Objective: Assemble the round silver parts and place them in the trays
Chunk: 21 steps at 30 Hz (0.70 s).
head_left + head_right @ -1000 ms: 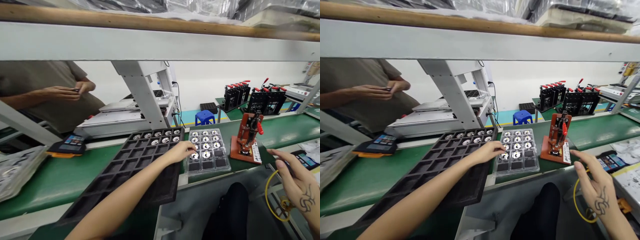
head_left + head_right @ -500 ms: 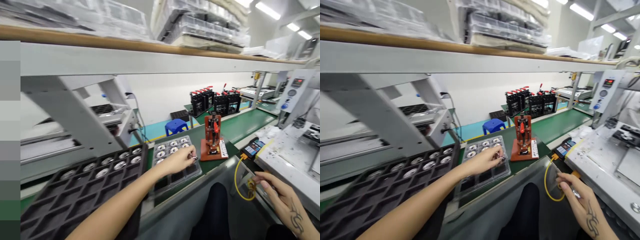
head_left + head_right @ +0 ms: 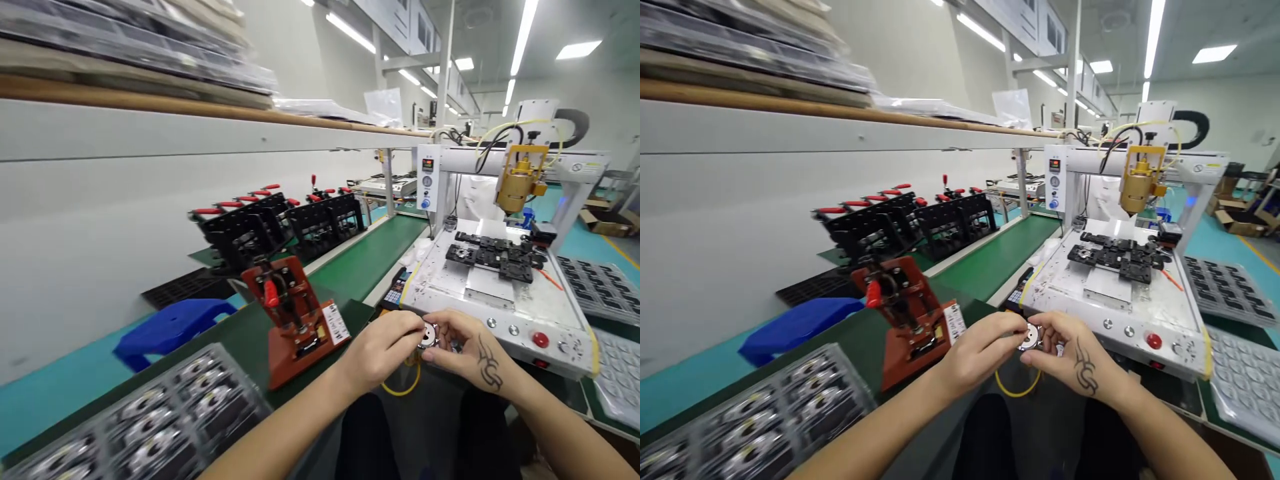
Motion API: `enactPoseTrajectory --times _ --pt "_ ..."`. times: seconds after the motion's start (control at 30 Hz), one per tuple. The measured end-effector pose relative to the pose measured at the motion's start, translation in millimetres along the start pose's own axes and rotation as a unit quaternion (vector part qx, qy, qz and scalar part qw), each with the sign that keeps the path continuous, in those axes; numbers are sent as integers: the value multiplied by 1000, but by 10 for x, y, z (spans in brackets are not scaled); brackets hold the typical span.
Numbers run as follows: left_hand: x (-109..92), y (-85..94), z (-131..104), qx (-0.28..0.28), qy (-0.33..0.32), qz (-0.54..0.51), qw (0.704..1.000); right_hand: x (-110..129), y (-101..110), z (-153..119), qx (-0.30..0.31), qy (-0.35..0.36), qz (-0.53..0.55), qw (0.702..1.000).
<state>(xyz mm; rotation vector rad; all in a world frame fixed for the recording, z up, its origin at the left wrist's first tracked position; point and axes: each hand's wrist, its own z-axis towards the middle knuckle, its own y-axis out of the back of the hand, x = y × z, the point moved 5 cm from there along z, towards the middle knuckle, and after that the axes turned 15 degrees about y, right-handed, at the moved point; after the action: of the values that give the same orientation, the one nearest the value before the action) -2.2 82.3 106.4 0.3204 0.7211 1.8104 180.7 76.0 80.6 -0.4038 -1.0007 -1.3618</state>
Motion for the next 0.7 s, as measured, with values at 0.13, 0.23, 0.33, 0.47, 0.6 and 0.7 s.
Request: enactPoseTrajectory --times 0.13,0.23,0.33,0.47,0.6,0.7 --pt "0 -307 233 31 1 -55 998 -37 306 -88 -22 -42 -17 999" --pt "67 -625 457 109 44 -98 988 -90 585 -169 -45 -76 -32 996" --pt "291 -892 774 181 94 -159 966 -140 926 -282 -87 -100 -79 988" --pt "994 -1139 1302 219 249 -128 935 -121 1353 -516 -175 -109 -177 962" --pt "1562 -1367 1664 284 292 -91 909 12 1514 -797 -247 -82 -231 938" --pt "1742 -1531 1757 338 287 -87 892 94 1543 -967 -292 -65 -257 919"
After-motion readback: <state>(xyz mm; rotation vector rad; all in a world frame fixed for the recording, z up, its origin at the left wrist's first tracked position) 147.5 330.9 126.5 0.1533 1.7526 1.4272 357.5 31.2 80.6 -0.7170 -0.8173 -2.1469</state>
